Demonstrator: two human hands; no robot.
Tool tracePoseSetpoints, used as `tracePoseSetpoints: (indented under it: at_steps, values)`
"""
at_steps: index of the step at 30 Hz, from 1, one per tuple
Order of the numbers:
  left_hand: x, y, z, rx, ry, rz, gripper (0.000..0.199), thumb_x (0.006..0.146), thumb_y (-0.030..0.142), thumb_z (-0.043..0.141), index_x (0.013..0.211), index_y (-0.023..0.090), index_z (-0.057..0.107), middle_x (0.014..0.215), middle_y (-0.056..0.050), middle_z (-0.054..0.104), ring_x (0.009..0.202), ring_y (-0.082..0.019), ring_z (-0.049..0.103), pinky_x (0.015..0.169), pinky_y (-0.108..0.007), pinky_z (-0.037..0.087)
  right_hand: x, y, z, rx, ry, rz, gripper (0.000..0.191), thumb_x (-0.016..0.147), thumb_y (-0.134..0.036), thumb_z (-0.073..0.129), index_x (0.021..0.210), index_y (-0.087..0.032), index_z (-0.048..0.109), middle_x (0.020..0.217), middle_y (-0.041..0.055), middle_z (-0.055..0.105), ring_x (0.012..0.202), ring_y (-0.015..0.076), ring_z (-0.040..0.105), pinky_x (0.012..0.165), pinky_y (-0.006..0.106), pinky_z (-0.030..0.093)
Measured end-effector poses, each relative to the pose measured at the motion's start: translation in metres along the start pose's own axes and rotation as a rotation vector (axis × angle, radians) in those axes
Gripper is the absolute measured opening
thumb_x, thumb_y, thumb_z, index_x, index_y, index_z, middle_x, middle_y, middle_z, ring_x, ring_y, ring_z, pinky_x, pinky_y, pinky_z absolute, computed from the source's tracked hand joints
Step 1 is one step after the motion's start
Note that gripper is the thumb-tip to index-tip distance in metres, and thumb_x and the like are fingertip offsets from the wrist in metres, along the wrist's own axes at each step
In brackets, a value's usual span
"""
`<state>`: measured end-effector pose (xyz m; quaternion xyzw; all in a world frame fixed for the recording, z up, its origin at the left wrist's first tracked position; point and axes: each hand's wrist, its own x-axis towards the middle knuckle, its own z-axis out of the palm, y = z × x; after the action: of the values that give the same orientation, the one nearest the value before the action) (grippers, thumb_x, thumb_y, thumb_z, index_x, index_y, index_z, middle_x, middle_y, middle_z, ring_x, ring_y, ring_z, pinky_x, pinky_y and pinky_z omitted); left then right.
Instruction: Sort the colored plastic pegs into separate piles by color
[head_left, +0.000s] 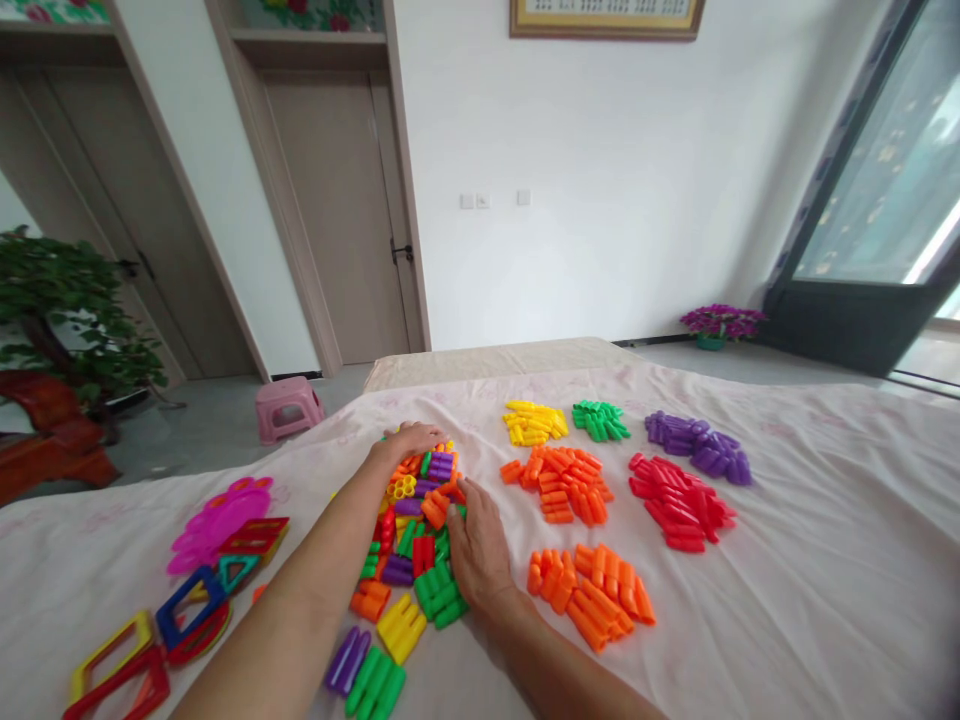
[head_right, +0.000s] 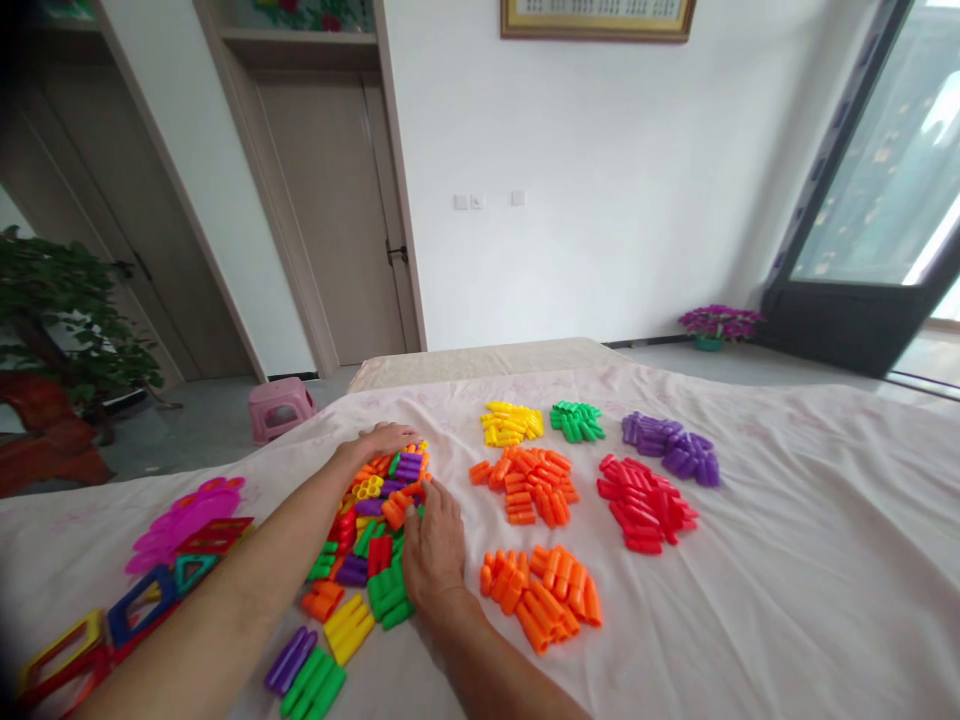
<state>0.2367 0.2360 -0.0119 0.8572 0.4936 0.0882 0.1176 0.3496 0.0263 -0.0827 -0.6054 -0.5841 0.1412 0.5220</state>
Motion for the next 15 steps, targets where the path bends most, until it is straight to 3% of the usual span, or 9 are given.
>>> tracePoseSetpoints:
  at_steps: [4,9,13,15]
  values:
    - [-0.01,0.003,0.001,0.04,-0.071,-0.011,0.042,0.081,0.057,0.051,0.094,0.023,0.073,0.105,-0.008,0.074,0.107,-0.028,0.062,0.096,-0.038,0.045,0.001,-0.001,0.0,0.021,0.017,0.0,0.042,0.094,-0.029,0.046,0.133,-0.019,0.058,0.134,0.0128,0.061,0.125,0.0265,0.054,0.11,0.045,0.041]
    - [-0.054,0.005,-0.003,0.044,-0.072,0.051,0.04,0.085,0.052,0.046,0.084,0.02,0.07,0.099,-0.009,0.073,0.097,-0.025,0.063,0.093,-0.035,0.046,0.003,-0.004,-0.002,-0.004,-0.003,0.032,0.044,0.095,-0.029,0.044,0.135,-0.015,0.056,0.134,0.0153,0.06,0.125,0.027,0.054,0.11,0.046,0.04]
    - [-0.096,0.006,-0.011,-0.015,-0.05,0.116,0.044,0.089,0.053,0.043,0.098,0.02,0.07,0.106,-0.008,0.072,0.1,-0.024,0.064,0.094,-0.033,0.047,0.004,-0.007,-0.006,-0.061,-0.058,0.04,0.043,0.095,-0.027,0.044,0.133,-0.013,0.059,0.137,0.0166,0.059,0.128,0.0275,0.053,0.111,0.045,0.039]
    - [-0.117,0.004,-0.014,-0.117,0.018,0.138,0.047,0.091,0.052,0.042,0.113,0.02,0.068,0.12,-0.009,0.069,0.112,-0.025,0.061,0.102,-0.035,0.045,0.003,-0.009,-0.009,-0.072,-0.088,0.021,0.041,0.096,-0.027,0.042,0.129,-0.013,0.062,0.137,0.016,0.059,0.127,0.027,0.053,0.111,0.044,0.039]
